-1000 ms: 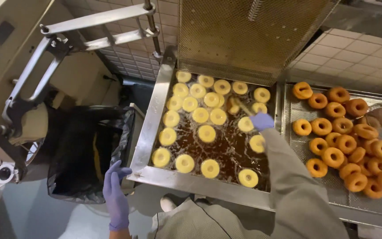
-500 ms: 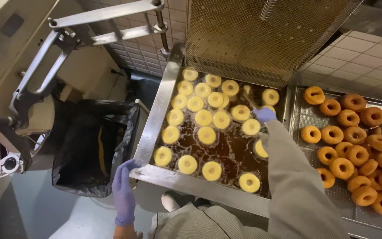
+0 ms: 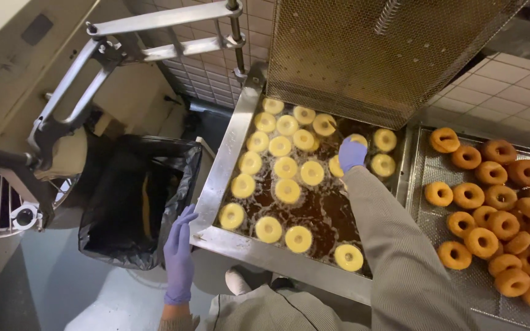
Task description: Fry raw dough donuts in a deep fryer and then pack fried donuts onto a tray.
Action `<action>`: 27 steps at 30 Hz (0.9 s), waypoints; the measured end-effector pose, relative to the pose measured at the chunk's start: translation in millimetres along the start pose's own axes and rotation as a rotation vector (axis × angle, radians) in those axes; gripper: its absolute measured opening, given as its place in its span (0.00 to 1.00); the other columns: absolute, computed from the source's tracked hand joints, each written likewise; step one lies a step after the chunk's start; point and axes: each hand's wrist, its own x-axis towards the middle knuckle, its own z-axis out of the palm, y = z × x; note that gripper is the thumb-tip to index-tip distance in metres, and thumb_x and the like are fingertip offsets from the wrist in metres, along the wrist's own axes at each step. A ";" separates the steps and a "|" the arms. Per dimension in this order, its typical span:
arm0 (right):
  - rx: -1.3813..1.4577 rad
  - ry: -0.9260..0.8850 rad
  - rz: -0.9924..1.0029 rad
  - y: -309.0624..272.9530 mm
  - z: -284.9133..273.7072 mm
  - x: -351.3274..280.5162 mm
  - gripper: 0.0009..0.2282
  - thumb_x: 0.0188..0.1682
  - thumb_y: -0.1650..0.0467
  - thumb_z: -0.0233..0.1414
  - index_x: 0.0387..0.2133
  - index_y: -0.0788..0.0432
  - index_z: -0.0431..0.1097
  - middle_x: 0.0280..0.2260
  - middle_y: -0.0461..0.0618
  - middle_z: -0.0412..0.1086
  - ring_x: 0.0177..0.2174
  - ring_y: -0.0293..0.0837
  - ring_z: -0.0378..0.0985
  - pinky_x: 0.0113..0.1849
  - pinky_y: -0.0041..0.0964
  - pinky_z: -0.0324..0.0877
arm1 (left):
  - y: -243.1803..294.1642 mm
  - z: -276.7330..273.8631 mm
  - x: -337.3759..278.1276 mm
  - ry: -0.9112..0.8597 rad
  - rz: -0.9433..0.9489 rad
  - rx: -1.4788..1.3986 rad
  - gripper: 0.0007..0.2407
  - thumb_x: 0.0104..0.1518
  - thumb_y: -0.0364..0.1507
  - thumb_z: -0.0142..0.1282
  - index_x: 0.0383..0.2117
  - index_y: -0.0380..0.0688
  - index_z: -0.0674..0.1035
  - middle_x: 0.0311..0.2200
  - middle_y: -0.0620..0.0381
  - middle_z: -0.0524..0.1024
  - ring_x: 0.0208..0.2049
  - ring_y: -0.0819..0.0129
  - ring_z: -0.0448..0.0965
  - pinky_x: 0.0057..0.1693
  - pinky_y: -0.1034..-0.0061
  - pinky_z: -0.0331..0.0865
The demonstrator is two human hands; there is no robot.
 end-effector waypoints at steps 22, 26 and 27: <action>0.099 -0.036 -0.132 -51.6 -78.8 -52.7 0.22 0.53 0.67 0.51 0.61 0.61 0.67 0.29 0.53 0.77 0.30 0.50 0.81 0.27 0.44 0.74 | -0.1 -35.6 0.1 0.039 -0.073 -0.140 0.16 0.70 0.30 0.37 0.52 0.33 0.78 0.52 0.52 0.78 0.54 0.67 0.76 0.61 0.74 0.66; 0.737 -0.615 0.184 -13.2 -155.5 -68.4 0.26 0.53 0.52 0.48 0.53 0.62 0.67 0.34 0.60 0.77 0.33 0.57 0.82 0.36 0.47 0.77 | -19.6 -51.1 -0.9 0.097 -0.035 -0.006 0.17 0.70 0.29 0.36 0.52 0.34 0.78 0.53 0.51 0.78 0.56 0.66 0.75 0.64 0.74 0.63; 0.935 -0.743 0.324 -0.4 -169.1 -71.7 0.29 0.54 0.52 0.47 0.58 0.62 0.62 0.34 0.62 0.79 0.32 0.62 0.84 0.37 0.47 0.80 | -26.7 -54.2 -2.1 0.115 -0.067 0.012 0.17 0.70 0.29 0.36 0.52 0.34 0.78 0.53 0.51 0.78 0.56 0.66 0.75 0.63 0.74 0.64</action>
